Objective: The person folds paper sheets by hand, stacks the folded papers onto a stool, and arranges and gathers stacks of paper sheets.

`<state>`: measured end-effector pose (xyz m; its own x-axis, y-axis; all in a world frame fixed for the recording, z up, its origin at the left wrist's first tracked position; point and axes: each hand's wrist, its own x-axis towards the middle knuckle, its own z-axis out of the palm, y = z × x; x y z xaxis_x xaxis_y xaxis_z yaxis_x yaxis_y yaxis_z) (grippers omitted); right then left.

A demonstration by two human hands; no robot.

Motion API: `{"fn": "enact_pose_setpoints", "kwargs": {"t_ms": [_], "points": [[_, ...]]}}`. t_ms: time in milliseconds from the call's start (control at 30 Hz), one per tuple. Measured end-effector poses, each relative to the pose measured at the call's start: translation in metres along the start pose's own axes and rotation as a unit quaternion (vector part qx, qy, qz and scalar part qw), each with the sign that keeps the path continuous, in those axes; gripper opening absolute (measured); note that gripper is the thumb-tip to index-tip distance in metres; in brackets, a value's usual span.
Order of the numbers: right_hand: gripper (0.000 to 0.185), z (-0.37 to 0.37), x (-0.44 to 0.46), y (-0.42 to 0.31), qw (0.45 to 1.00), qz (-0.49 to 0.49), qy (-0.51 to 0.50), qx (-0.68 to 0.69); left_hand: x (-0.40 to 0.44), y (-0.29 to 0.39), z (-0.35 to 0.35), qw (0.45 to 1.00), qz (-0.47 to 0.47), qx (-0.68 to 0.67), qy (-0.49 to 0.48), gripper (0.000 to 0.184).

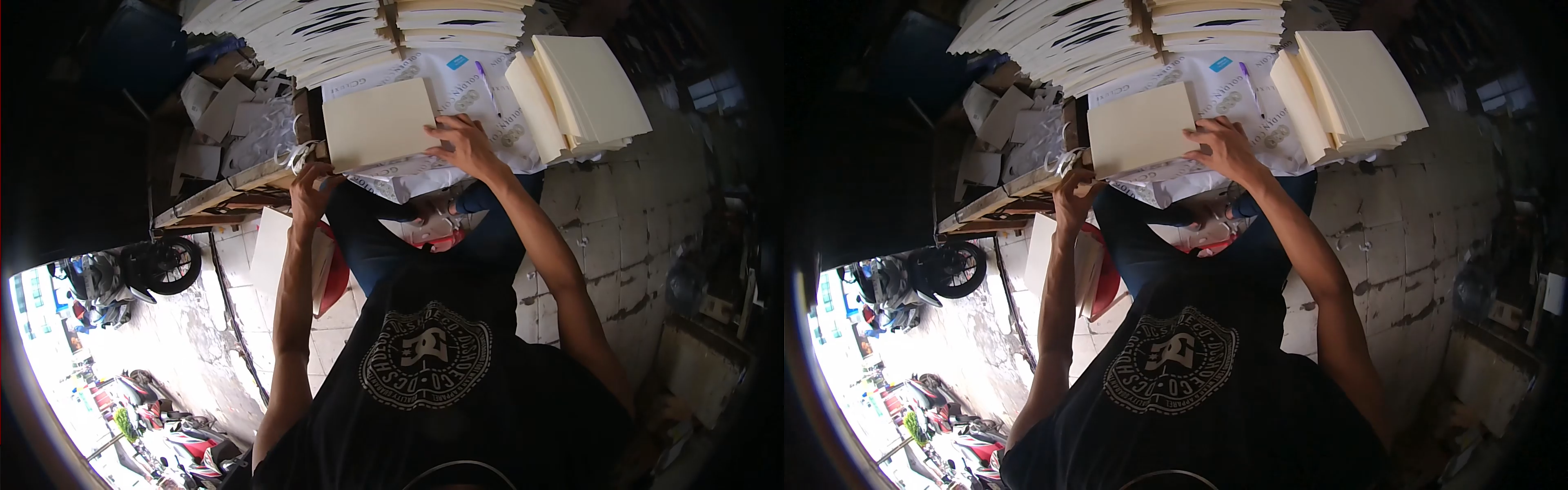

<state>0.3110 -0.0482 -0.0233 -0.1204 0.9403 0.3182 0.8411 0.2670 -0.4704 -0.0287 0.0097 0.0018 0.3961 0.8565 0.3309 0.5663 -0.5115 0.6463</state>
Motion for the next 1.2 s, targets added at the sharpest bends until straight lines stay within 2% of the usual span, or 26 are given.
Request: {"fn": "enact_pose_setpoints", "kwargs": {"t_ms": [167, 367, 833, 967, 1067, 1167, 1200], "points": [[0.045, -0.002, 0.001, -0.002, 1.0, 0.004, -0.009, 0.003, -0.003, -0.015, 0.006, 0.999, 0.048, 0.008, 0.006, 0.018], [0.045, -0.003, 0.001, -0.002, 1.0, 0.011, -0.018, 0.003, -0.001, -0.025, 0.008, 0.998, 0.048, -0.02, 0.022, 0.014], [0.043, -0.004, 0.001, -0.004, 1.0, 0.01, -0.015, 0.0, -0.001, -0.022, 0.01, 0.995, 0.094, 0.021, 0.029, 0.011], [0.049, 0.0, -0.001, -0.002, 1.0, -0.005, -0.001, -0.005, -0.001, -0.02, 0.011, 0.99, 0.126, 0.041, 0.048, 0.01], [0.057, -0.002, -0.006, -0.017, 0.999, -0.004, 0.007, -0.046, -0.004, -0.005, 0.015, 0.99, -0.077, -0.027, 0.117, 0.023], [0.065, 0.005, -0.005, -0.057, 0.996, 0.005, 0.002, -0.09, -0.006, -0.026, 0.019, 0.962, -0.271, -0.006, -0.021, 0.048], [0.064, 0.014, -0.003, -0.069, 0.997, -0.018, -0.007, -0.076, -0.008, -0.028, 0.024, 0.957, -0.284, -0.046, -0.041, 0.053]]}}
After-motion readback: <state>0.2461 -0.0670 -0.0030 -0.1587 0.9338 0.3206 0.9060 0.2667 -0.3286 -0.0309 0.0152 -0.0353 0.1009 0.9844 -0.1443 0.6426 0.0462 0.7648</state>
